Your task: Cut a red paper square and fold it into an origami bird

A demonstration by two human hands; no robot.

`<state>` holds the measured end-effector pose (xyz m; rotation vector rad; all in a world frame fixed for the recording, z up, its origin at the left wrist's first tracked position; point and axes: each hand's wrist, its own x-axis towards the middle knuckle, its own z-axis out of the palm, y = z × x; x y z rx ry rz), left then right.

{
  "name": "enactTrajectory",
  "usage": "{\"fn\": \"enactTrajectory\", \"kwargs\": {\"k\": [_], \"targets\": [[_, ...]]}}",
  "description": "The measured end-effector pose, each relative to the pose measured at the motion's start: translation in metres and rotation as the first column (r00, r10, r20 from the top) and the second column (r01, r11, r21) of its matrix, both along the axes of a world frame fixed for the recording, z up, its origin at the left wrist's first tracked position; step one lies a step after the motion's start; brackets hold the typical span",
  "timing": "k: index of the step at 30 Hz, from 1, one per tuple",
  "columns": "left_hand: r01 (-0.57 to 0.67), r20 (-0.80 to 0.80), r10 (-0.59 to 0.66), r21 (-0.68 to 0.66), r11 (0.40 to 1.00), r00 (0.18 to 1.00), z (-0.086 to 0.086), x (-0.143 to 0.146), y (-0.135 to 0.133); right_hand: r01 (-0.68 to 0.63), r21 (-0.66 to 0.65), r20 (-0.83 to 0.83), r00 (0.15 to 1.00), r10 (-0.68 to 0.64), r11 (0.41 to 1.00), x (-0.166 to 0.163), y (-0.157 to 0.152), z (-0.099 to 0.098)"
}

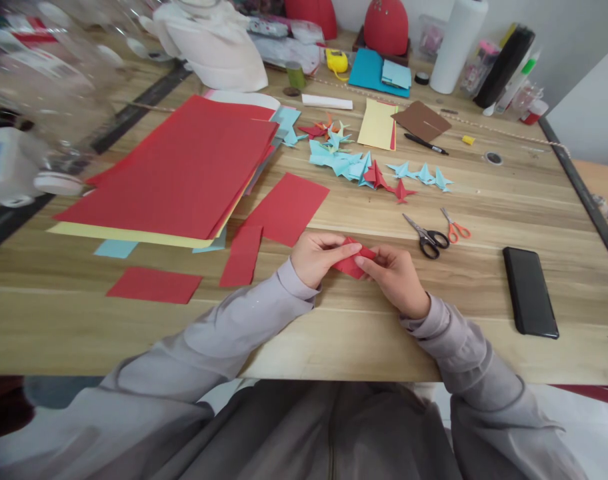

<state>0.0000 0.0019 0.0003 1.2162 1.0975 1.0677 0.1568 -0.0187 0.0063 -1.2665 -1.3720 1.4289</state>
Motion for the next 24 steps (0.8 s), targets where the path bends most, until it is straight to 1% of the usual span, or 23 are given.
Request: {"fn": "enactTrajectory", "kwargs": {"k": [4,8,16,24], "targets": [[0.008,-0.017,-0.007,0.009,1.0,1.0,0.0003,0.0,0.0,0.016,0.005,0.029,0.999,-0.016,1.0,0.0006,0.0006,-0.0007],[0.004,-0.004,-0.004,-0.017,1.0,1.0,0.0017,0.0002,0.0,0.025,-0.014,0.024,0.999,-0.024,1.0,0.0005,0.001,-0.0002],[-0.009,-0.018,0.008,-0.036,0.999,1.0,0.002,0.001,-0.0001,0.003,-0.002,0.006,1.0,-0.003,1.0,0.0011,0.0005,-0.0005],[0.003,-0.022,-0.003,0.005,1.0,1.0,0.0012,0.0007,0.0002,0.008,-0.001,0.022,1.0,-0.008,1.0,0.0011,0.001,-0.0015]]}}
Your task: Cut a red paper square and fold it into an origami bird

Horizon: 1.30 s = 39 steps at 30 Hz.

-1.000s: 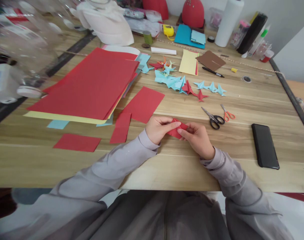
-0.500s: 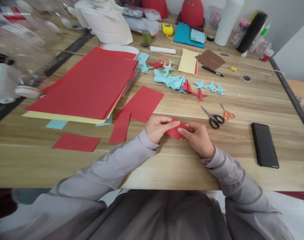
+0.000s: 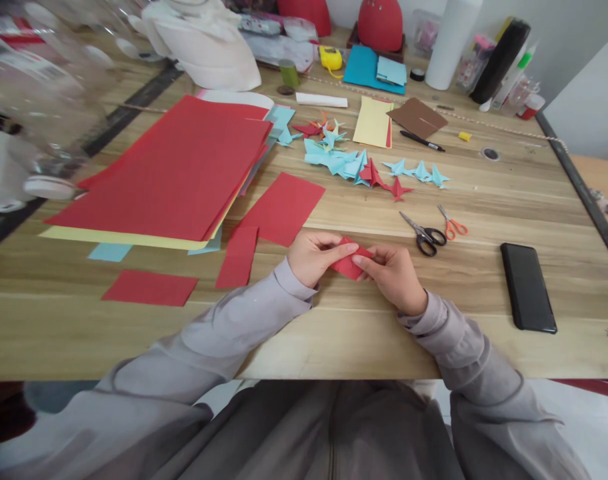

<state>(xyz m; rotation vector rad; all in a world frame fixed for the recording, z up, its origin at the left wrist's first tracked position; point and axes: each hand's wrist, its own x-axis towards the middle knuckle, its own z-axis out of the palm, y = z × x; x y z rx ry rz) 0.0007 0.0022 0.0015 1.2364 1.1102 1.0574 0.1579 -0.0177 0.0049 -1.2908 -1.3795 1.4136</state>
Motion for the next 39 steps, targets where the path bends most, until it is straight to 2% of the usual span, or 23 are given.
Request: {"fn": "enactTrajectory", "kwargs": {"k": [7,12,19,24,33,39], "targets": [[0.009,-0.015,-0.009,0.028,1.0,1.0,0.0,-0.0004,-0.0004,0.001,-0.036,-0.047,0.999,-0.002,0.999,-0.0008,-0.0006,0.0002],[0.018,0.001,-0.018,0.027,0.999,1.0,-0.001,-0.0014,-0.0007,-0.065,-0.005,-0.037,0.997,0.064,0.998,0.0004,-0.0017,0.0029],[0.008,0.026,-0.009,0.043,0.999,1.0,-0.0031,0.002,-0.0004,-0.063,-0.006,-0.068,0.996,0.063,0.998,0.0007,-0.0007,0.0034],[-0.015,0.067,0.016,-0.009,1.0,0.998,-0.0035,0.0031,-0.0004,-0.069,-0.017,-0.066,0.995,0.068,0.997,0.0013,-0.001,0.0014],[-0.014,0.137,0.016,-0.016,1.0,0.99,0.0003,0.0016,-0.0005,-0.097,0.011,-0.072,0.993,0.097,0.995,0.0019,-0.0012,0.0003],[-0.065,0.114,0.073,-0.07,0.995,0.991,-0.0028,0.0033,-0.0001,-0.099,0.014,-0.079,0.992,0.1,0.995,0.0013,-0.0003,0.001]]}}
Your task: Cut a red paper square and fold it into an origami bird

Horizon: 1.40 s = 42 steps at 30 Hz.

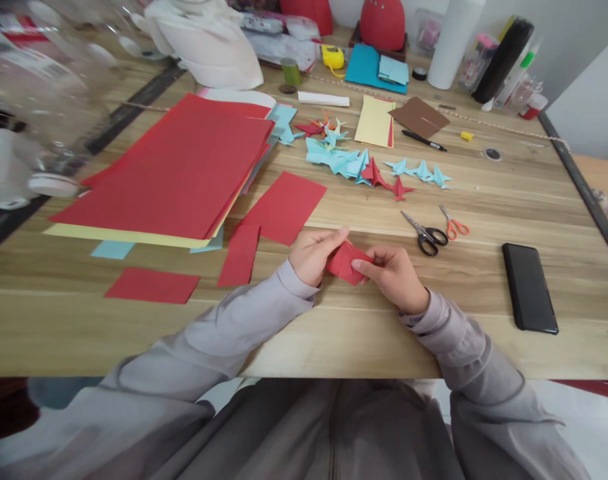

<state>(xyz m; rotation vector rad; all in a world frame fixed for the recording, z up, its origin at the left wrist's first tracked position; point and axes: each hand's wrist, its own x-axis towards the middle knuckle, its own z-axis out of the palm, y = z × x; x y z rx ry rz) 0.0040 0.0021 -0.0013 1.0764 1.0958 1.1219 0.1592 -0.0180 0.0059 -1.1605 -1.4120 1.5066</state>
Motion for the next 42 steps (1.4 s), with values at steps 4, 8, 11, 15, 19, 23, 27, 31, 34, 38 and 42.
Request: {"fn": "enactTrajectory", "kwargs": {"k": [4,8,11,15,19,23,27,31,34,38,42], "targets": [[0.021,-0.034,-0.02,0.023,1.0,0.999,0.001,0.0,-0.001,0.011,0.003,0.013,1.0,-0.011,1.0,0.0,0.0,-0.001],[0.138,-0.121,-0.135,0.019,0.99,0.983,0.001,-0.001,-0.002,0.005,-0.006,0.026,1.0,-0.004,1.0,0.001,0.0,0.0],[0.155,-0.137,-0.149,0.035,0.987,0.979,0.0,-0.002,-0.003,-0.01,0.002,0.034,0.999,0.01,1.0,0.001,0.001,0.001],[0.146,-0.121,-0.139,0.046,0.988,0.983,0.0,-0.002,-0.003,-0.027,0.022,0.033,0.999,0.027,0.999,0.001,0.001,0.001],[0.138,-0.094,-0.134,0.03,0.99,0.986,0.003,-0.002,-0.004,-0.033,0.023,0.057,0.998,0.031,0.999,0.001,0.0,0.001],[0.124,-0.062,-0.122,0.03,0.992,0.991,0.006,-0.002,-0.005,-0.019,-0.001,0.066,0.998,0.019,1.0,0.0,-0.002,0.004],[0.119,-0.053,-0.118,0.025,0.993,0.992,0.007,-0.001,-0.005,-0.001,-0.032,0.041,0.999,0.003,0.999,-0.002,-0.003,0.007],[0.087,-0.089,-0.085,0.028,0.996,0.992,0.006,-0.001,-0.005,0.006,-0.035,0.032,0.999,-0.005,0.999,-0.003,-0.005,0.007],[-0.01,-0.107,0.014,0.034,0.999,0.994,0.006,-0.003,-0.003,-0.002,-0.015,0.04,0.999,0.002,1.0,-0.003,-0.006,0.006],[-0.111,-0.094,0.126,0.152,0.982,0.988,0.009,-0.005,-0.002,0.067,0.036,0.01,0.998,-0.068,0.997,-0.004,-0.006,0.003],[0.024,-0.078,-0.016,0.096,0.995,0.997,0.011,-0.001,-0.006,0.161,0.043,-0.067,0.985,-0.158,0.986,-0.003,-0.004,0.0]]}}
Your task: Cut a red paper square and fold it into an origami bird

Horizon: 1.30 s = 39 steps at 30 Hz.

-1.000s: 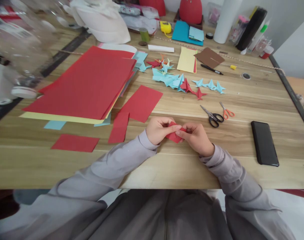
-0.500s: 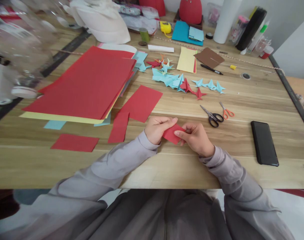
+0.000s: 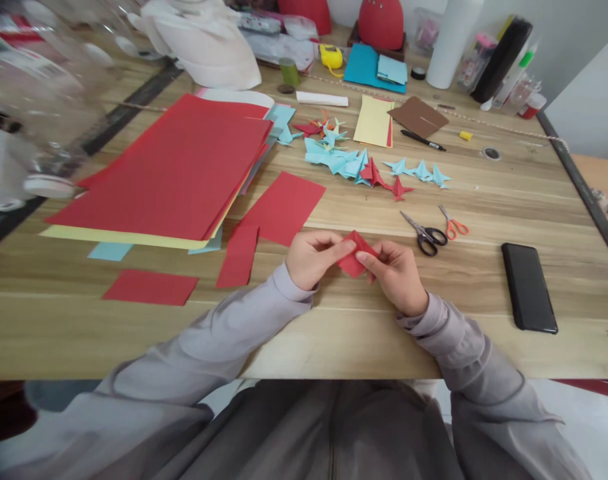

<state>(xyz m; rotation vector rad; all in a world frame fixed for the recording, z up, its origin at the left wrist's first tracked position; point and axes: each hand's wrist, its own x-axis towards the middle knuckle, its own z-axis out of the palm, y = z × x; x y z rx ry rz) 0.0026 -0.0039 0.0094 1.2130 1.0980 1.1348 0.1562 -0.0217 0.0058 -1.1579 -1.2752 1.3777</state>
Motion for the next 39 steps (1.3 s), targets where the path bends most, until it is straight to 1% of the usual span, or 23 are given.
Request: {"fn": "enactTrajectory", "kwargs": {"k": [2,3,6,7,9,11,15,19,22,24,26,31,34,39], "targets": [[0.089,0.037,-0.087,-0.066,0.994,0.996,-0.001,0.003,-0.002,0.012,-0.012,-0.036,0.999,-0.012,1.0,0.001,0.001,-0.002],[0.109,0.06,-0.105,-0.083,0.991,0.993,-0.001,0.004,-0.003,0.01,-0.027,-0.051,0.999,-0.011,1.0,0.001,0.001,-0.004],[0.138,0.106,-0.129,-0.086,0.987,0.986,-0.004,0.003,-0.003,-0.034,-0.082,-0.085,0.996,0.027,0.996,0.001,0.001,-0.006],[0.166,0.112,-0.156,-0.084,0.983,0.981,-0.004,0.003,-0.002,-0.049,-0.087,-0.094,0.995,0.04,0.995,0.001,0.001,-0.005],[0.241,0.108,-0.231,-0.084,0.967,0.967,-0.006,0.001,-0.001,-0.064,-0.067,-0.104,0.993,0.057,0.996,0.0,0.0,-0.003],[0.279,0.089,-0.27,-0.103,0.955,0.959,-0.006,-0.001,-0.001,-0.064,-0.028,-0.11,0.992,0.061,0.998,-0.001,0.0,0.0],[0.29,0.079,-0.28,-0.17,0.942,0.957,-0.006,0.0,-0.001,-0.061,0.006,-0.08,0.995,0.062,0.998,-0.003,-0.001,0.004],[0.292,0.07,-0.284,-0.214,0.932,0.956,-0.005,0.004,-0.004,-0.024,-0.013,-0.069,0.997,0.023,1.0,-0.005,-0.001,0.004],[0.269,0.076,-0.258,-0.242,0.932,0.963,-0.007,0.008,-0.006,-0.009,-0.01,-0.082,0.997,0.008,1.0,-0.007,-0.001,0.004],[0.244,0.107,-0.223,-0.252,0.936,0.969,-0.008,0.01,-0.007,-0.017,0.001,-0.091,0.996,0.017,1.0,-0.007,0.0,0.004],[0.243,0.132,-0.216,-0.248,0.938,0.967,-0.009,0.01,-0.007,-0.023,-0.005,-0.095,0.995,0.022,1.0,-0.007,0.0,0.004],[0.324,0.16,-0.293,-0.227,0.918,0.943,-0.008,0.007,-0.006,-0.051,-0.038,-0.078,0.996,0.048,0.998,-0.007,0.0,0.003],[0.369,0.18,-0.335,-0.21,0.905,0.925,-0.006,0.005,-0.005,-0.044,-0.03,-0.072,0.996,0.042,0.999,-0.006,-0.001,0.004],[0.397,0.184,-0.364,-0.198,0.896,0.913,-0.003,0.003,-0.005,-0.021,-0.001,-0.029,0.999,0.021,1.0,-0.006,-0.002,0.009]]}}
